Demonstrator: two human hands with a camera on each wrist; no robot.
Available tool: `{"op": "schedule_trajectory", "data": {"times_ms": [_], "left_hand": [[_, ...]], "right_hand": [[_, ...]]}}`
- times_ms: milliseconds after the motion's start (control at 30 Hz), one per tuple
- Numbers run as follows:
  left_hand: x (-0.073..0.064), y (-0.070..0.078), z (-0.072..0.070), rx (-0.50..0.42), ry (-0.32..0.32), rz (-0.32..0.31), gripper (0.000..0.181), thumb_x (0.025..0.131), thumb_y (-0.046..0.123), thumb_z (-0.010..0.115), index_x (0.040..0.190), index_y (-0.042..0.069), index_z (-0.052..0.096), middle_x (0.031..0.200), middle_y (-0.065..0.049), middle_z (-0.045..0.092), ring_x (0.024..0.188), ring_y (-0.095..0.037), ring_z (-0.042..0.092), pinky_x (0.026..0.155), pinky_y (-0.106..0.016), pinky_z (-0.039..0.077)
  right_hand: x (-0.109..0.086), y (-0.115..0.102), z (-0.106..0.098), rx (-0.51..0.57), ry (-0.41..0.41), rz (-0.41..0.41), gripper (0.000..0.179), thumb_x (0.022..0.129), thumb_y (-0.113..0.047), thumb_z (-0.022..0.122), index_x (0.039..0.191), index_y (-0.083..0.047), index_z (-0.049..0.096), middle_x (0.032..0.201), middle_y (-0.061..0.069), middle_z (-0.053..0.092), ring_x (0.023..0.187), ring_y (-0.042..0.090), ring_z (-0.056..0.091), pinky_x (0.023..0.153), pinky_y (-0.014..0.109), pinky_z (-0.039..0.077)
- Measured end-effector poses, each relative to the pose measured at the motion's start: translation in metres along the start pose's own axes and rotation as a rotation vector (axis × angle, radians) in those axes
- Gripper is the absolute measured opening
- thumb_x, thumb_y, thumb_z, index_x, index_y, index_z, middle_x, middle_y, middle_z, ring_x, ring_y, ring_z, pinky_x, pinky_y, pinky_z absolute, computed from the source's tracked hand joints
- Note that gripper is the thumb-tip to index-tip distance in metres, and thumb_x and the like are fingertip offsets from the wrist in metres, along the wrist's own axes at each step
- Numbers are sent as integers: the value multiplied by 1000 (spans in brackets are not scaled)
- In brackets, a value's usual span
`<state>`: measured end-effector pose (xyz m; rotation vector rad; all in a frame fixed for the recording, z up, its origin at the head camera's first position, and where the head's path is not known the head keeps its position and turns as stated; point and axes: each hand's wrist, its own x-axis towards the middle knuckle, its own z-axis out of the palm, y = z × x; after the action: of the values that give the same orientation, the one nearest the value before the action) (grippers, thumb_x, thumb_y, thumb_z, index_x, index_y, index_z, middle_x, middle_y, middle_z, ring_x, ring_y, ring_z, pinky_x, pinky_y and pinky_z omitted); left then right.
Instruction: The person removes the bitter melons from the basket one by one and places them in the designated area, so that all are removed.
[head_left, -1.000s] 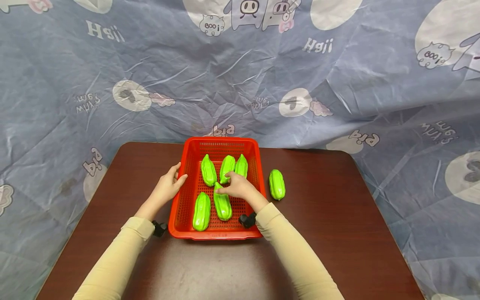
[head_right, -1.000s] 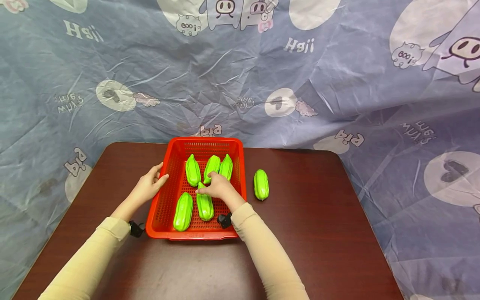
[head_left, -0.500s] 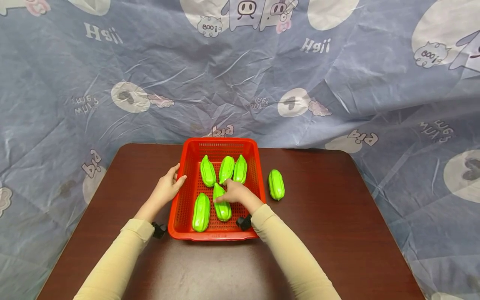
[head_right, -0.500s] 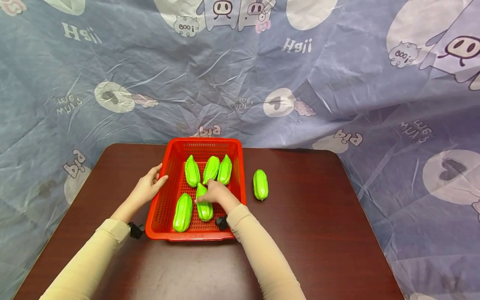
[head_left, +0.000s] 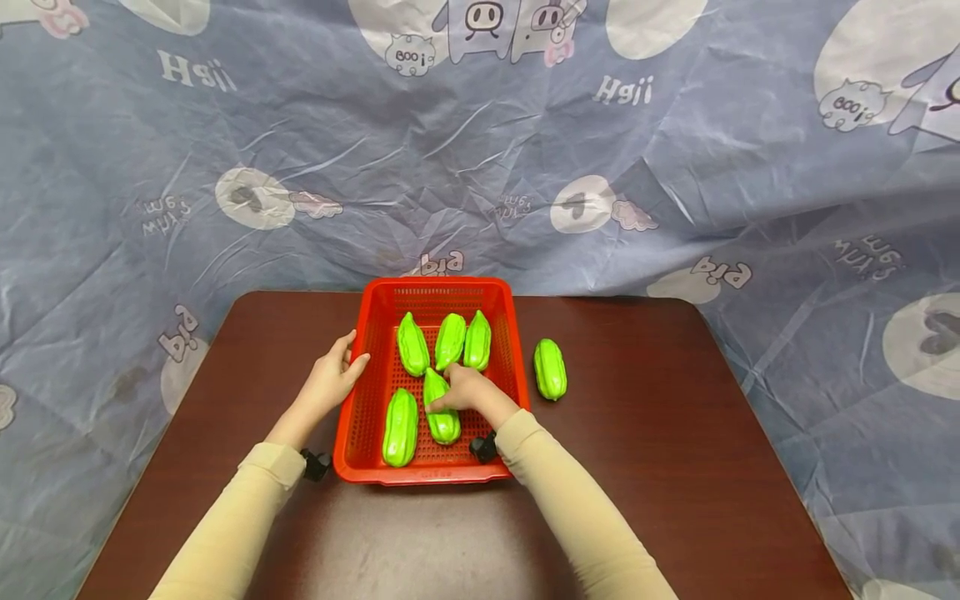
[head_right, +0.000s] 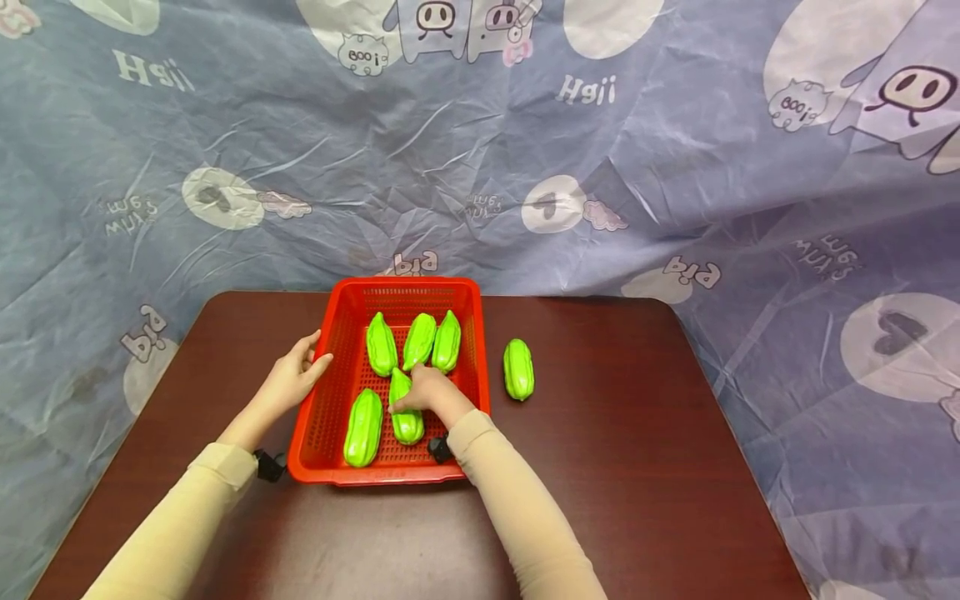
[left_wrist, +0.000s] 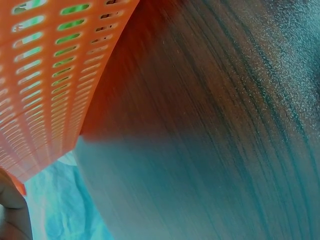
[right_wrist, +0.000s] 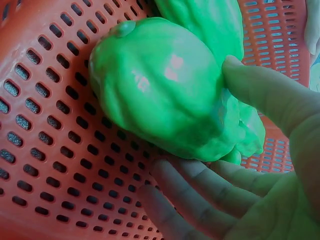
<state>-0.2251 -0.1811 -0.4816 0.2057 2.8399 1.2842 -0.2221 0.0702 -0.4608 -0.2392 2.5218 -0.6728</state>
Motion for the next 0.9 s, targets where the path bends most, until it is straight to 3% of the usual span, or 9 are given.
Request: {"op": "schedule_trajectory", "data": {"times_ms": [300,600,767,900], "left_hand": [[-2,2,0,-17,-22,-11,64,103,26,53,153,-5,25,108,-21,61,87,-29,65,70,-37,54],[-3,2,1,-8,-8,1,64,103,27,52,152,-6,26,107,-23,61,85,-28,64,69,-37,54],[-3,2,1,-10,-7,12,65,103,27,52,151,-8,26,106,-23,62,83,-27,64,68,-36,53],[-2,2,1,-3,-2,17,64,103,26,52,151,-8,26,104,-23,62,82,-26,63,66,-34,51]], "right_hand": [[0,0,1,-27,-10,17,73,83,-40,78,138,-2,49,133,17,57,122,32,56,100,43,47],[2,2,2,-13,9,-25,71,82,-38,79,136,-1,51,131,17,59,120,31,58,99,42,47],[-2,-1,-7,28,29,-51,67,81,-37,79,131,-1,55,125,15,62,113,30,60,95,42,49],[-6,-5,-18,75,59,-65,72,81,-38,79,137,0,51,130,16,61,119,31,58,99,43,48]]}}
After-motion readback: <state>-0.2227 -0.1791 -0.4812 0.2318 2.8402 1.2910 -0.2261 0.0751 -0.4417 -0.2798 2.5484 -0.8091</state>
